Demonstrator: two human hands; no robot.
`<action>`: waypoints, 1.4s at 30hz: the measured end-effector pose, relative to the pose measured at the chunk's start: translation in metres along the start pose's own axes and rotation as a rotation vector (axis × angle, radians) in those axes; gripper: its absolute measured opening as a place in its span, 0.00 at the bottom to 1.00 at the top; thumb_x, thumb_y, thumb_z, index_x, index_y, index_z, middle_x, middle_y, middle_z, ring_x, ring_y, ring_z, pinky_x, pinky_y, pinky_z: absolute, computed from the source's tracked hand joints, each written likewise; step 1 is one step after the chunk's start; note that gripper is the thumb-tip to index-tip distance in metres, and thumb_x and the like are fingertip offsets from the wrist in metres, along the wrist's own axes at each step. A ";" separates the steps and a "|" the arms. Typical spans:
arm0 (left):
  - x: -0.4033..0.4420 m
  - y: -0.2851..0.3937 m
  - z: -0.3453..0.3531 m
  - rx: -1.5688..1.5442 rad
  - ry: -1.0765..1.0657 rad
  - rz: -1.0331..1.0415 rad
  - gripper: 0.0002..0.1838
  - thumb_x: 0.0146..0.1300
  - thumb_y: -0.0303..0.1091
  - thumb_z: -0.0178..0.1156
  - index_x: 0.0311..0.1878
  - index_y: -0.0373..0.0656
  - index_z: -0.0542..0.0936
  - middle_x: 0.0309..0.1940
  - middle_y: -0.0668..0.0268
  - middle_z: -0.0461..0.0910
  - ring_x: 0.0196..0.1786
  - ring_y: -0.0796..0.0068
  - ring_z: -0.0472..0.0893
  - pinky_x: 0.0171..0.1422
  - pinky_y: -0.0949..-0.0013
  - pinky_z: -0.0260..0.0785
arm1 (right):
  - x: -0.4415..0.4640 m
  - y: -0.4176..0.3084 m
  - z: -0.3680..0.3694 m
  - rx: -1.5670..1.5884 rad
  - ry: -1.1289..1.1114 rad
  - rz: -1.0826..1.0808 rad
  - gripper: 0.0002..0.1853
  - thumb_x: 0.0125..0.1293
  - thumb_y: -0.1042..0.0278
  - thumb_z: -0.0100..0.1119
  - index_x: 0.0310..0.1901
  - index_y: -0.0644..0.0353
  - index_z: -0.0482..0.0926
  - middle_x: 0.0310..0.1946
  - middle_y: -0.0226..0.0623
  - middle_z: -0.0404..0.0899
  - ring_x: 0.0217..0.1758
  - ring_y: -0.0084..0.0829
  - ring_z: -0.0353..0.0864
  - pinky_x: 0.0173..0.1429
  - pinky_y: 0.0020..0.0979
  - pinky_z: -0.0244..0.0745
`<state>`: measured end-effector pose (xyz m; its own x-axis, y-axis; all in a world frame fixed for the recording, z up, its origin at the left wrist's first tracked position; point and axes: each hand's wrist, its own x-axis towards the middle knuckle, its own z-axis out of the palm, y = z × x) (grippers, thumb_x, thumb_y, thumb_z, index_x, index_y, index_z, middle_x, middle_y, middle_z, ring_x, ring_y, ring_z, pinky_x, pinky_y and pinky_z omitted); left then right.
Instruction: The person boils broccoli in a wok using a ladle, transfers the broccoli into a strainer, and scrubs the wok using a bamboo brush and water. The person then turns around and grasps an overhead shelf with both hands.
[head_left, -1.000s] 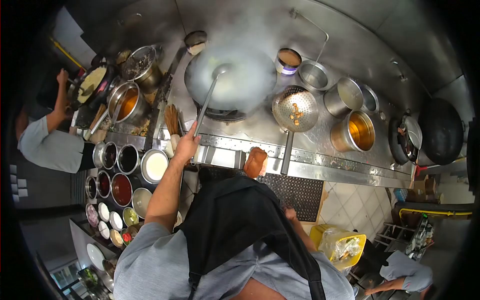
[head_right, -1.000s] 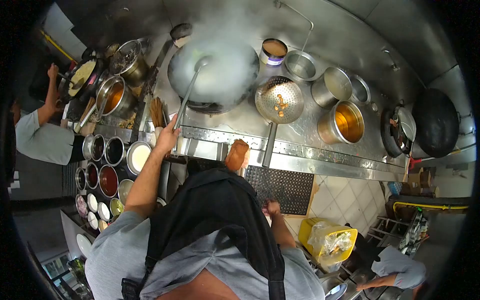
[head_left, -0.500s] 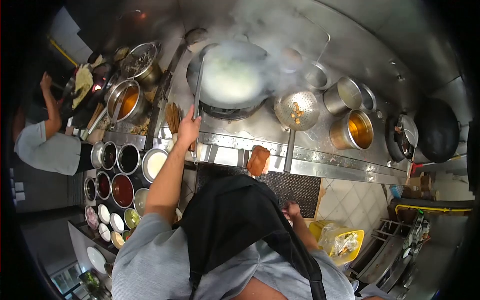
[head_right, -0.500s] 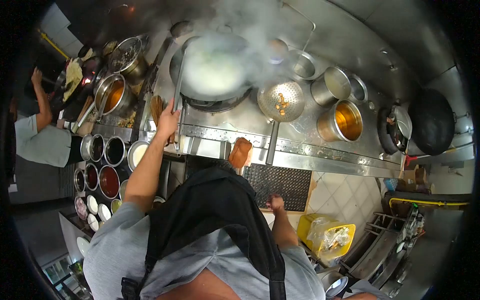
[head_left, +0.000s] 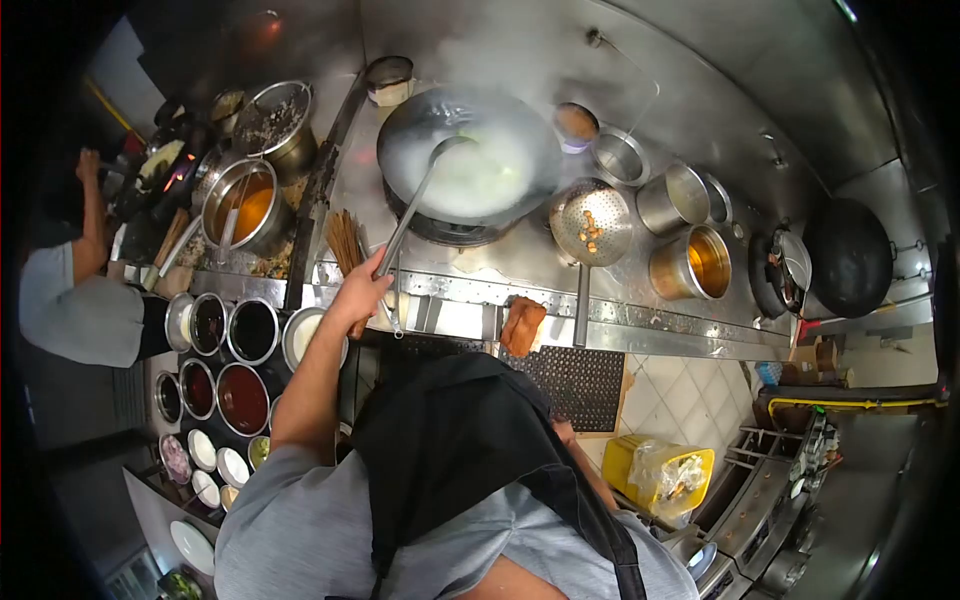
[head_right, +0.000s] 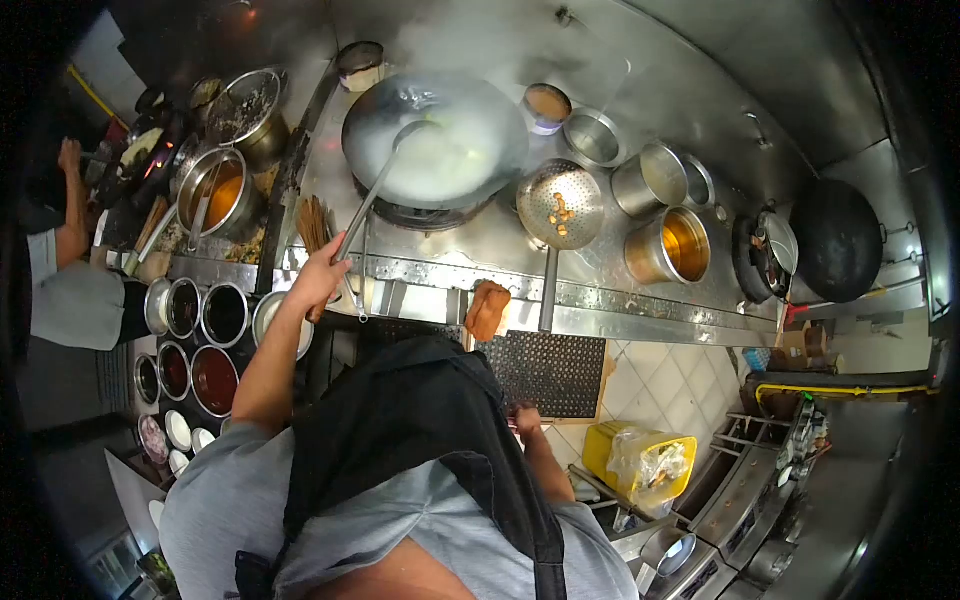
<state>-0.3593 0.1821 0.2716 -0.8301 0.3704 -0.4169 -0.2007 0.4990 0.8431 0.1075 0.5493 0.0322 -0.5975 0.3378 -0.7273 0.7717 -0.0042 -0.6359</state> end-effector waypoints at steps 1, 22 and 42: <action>-0.005 -0.007 0.002 0.000 0.016 0.014 0.35 0.71 0.31 0.60 0.79 0.51 0.61 0.22 0.70 0.69 0.17 0.79 0.67 0.21 0.70 0.64 | -0.007 -0.004 0.007 0.032 0.035 0.049 0.15 0.75 0.63 0.45 0.51 0.60 0.80 0.35 0.36 0.83 0.33 0.30 0.82 0.36 0.38 0.80; 0.014 -0.019 0.038 -0.243 0.163 0.035 0.35 0.72 0.29 0.57 0.79 0.45 0.59 0.23 0.70 0.71 0.16 0.80 0.67 0.18 0.71 0.63 | 0.032 -0.050 0.007 0.098 0.130 0.145 0.13 0.74 0.60 0.54 0.51 0.58 0.80 0.32 0.34 0.81 0.29 0.26 0.81 0.30 0.33 0.77; 0.100 0.061 -0.005 0.164 -0.176 0.065 0.38 0.66 0.31 0.61 0.79 0.53 0.60 0.28 0.68 0.76 0.23 0.77 0.73 0.29 0.68 0.72 | 0.002 -0.035 0.004 0.025 0.102 0.105 0.16 0.74 0.59 0.54 0.56 0.58 0.78 0.36 0.36 0.83 0.31 0.29 0.82 0.31 0.33 0.80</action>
<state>-0.4570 0.2460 0.2829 -0.7325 0.5290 -0.4285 -0.0513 0.5848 0.8096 0.0784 0.5464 0.0515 -0.4875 0.4284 -0.7608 0.8223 -0.0677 -0.5651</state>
